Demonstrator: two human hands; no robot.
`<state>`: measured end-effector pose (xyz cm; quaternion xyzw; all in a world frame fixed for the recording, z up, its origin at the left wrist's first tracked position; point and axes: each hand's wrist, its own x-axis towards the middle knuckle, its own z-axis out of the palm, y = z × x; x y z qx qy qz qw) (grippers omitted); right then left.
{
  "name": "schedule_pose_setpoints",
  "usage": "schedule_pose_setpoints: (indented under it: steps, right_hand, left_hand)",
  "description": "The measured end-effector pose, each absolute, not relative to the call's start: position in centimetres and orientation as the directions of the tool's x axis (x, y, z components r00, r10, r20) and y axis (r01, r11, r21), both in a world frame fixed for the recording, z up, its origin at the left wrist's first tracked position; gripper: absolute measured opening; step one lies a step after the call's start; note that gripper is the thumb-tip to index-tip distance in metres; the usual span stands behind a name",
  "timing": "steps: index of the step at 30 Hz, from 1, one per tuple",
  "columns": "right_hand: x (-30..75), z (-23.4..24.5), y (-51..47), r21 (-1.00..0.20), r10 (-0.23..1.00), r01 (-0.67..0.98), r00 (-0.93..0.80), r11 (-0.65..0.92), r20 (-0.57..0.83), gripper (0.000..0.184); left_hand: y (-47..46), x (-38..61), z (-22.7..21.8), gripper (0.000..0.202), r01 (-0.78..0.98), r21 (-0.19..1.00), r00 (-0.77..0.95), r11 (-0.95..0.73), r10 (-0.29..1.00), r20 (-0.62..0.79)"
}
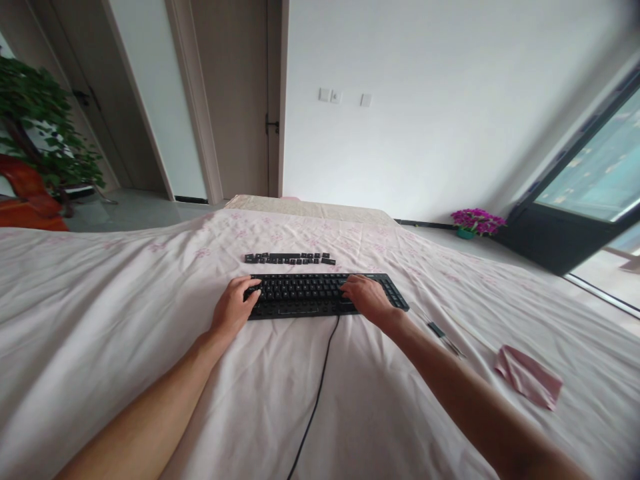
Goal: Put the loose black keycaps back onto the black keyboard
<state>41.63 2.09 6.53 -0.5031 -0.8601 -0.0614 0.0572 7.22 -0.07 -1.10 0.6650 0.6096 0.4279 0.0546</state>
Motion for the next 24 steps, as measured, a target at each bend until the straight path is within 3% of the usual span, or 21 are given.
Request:
schedule_pose_setpoints:
  steps: [5, 18, 24]
  right_hand:
    - [41.7, 6.4, 2.0, 0.035, 0.845, 0.863, -0.502, 0.505, 0.183, 0.021]
    - [40.9, 6.5, -0.1, 0.173, 0.842, 0.857, -0.512, 0.486, 0.172, 0.031]
    - [41.1, 6.6, -0.7, 0.142, 0.828, 0.857, -0.515, 0.495, 0.221, 0.039]
  left_hand:
    - [-0.2, 7.3, -0.9, 0.031, 0.768, 0.589, -0.103, -0.252, 0.859, 0.502]
    - [-0.1, 7.3, -1.0, 0.031, 0.772, 0.584, -0.102, -0.252, 0.858, 0.504]
    - [-0.2, 7.3, -0.9, 0.030, 0.760, 0.598, -0.114, -0.255, 0.854, 0.508]
